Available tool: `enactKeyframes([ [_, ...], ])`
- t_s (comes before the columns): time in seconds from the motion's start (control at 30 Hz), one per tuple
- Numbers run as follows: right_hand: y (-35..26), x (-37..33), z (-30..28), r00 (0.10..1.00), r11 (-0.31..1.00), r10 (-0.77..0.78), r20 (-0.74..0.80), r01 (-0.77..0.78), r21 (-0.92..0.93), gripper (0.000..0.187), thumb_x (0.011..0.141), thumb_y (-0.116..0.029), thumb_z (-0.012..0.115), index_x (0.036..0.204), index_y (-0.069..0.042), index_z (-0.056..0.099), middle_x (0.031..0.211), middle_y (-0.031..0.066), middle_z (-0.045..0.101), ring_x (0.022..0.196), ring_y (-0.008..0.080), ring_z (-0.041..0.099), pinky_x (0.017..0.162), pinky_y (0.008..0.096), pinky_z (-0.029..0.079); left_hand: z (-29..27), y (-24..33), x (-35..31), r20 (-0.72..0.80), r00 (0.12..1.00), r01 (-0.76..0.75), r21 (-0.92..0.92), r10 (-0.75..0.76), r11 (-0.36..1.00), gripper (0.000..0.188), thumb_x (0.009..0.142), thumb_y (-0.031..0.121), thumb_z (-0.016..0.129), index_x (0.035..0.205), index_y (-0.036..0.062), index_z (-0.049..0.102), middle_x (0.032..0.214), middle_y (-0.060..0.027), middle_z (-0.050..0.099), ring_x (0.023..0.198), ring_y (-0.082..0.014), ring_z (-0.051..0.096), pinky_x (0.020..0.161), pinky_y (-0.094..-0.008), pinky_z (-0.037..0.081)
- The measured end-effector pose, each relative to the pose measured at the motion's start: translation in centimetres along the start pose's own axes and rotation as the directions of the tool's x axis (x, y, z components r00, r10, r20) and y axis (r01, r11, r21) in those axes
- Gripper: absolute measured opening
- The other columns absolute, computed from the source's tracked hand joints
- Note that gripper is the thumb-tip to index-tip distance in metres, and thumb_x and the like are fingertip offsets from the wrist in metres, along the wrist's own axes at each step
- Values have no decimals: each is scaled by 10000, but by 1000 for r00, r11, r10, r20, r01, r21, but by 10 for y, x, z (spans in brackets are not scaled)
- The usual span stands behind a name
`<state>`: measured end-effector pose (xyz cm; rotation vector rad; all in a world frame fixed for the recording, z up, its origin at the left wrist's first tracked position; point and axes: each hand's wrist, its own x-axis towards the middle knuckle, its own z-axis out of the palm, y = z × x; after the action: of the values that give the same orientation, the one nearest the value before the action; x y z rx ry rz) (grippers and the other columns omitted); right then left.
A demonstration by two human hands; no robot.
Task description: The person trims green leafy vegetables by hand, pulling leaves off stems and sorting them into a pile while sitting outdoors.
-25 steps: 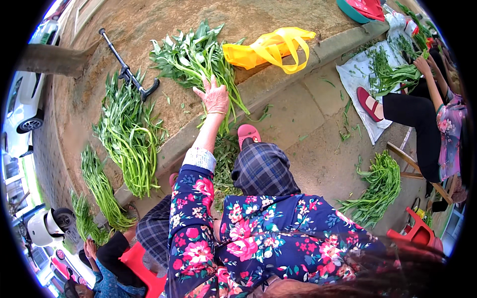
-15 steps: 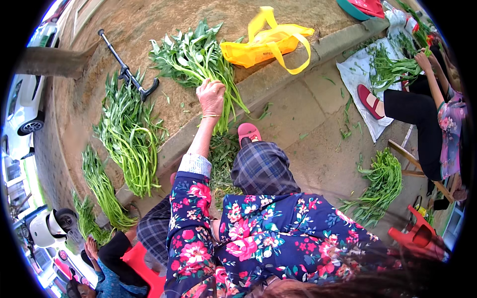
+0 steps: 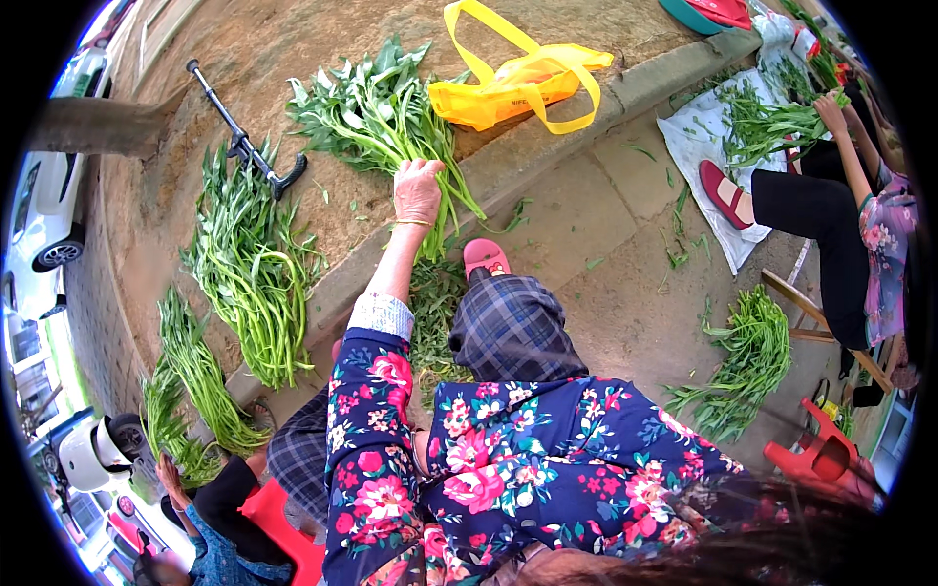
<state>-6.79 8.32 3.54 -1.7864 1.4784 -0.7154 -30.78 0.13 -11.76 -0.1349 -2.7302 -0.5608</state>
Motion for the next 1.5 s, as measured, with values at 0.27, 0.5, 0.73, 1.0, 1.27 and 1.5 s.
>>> enactKeyframes([
  [0.27,3,1,0,1000,1000,8,-6,-8,0,351,722,-168,522,972,77,494,720,146,610,664,289,610,541,371,487,5,9,7,61,983,-180,179,172,967,155,664,56,526,783,131,590,804,-47,549,859,-241,504,789,-363,394],
  [0.5,3,1,-1,1000,1000,5,6,-5,-9,363,720,-162,524,982,86,486,718,149,610,657,289,612,535,370,487,34,52,-19,503,834,-351,163,228,922,240,712,129,547,950,124,580,1087,-73,507,1125,-274,417,979,-533,244],
  [0.73,5,2,0,1000,1000,12,24,-12,-19,375,719,-156,526,993,95,479,716,151,611,651,289,613,528,368,488,35,49,-17,648,757,-377,332,81,865,164,711,136,547,829,113,658,890,-60,580,1084,-284,451,1027,-624,86],
  [1.0,5,2,1,999,999,7,51,-5,-40,389,716,-149,528,1005,105,471,714,153,611,643,290,614,520,367,488,38,31,-24,661,732,-457,293,168,840,121,699,102,535,742,125,645,769,-41,554,962,-239,506,1035,-629,58],
  [1.27,-1,9,3,995,994,17,96,-6,-112,403,714,-142,530,1017,115,463,711,156,612,635,290,615,512,366,488,21,57,-14,461,846,-290,-24,268,957,127,743,173,551,860,135,584,862,-32,544,960,-211,524,943,-660,205],
  [1.5,8,24,3,990,965,60,130,-25,-261,416,712,-136,532,1027,124,456,709,158,612,628,291,617,505,365,488,-63,55,12,283,947,-144,-47,152,988,110,797,222,545,870,190,620,824,11,602,862,-166,565,802,-423,348],
])
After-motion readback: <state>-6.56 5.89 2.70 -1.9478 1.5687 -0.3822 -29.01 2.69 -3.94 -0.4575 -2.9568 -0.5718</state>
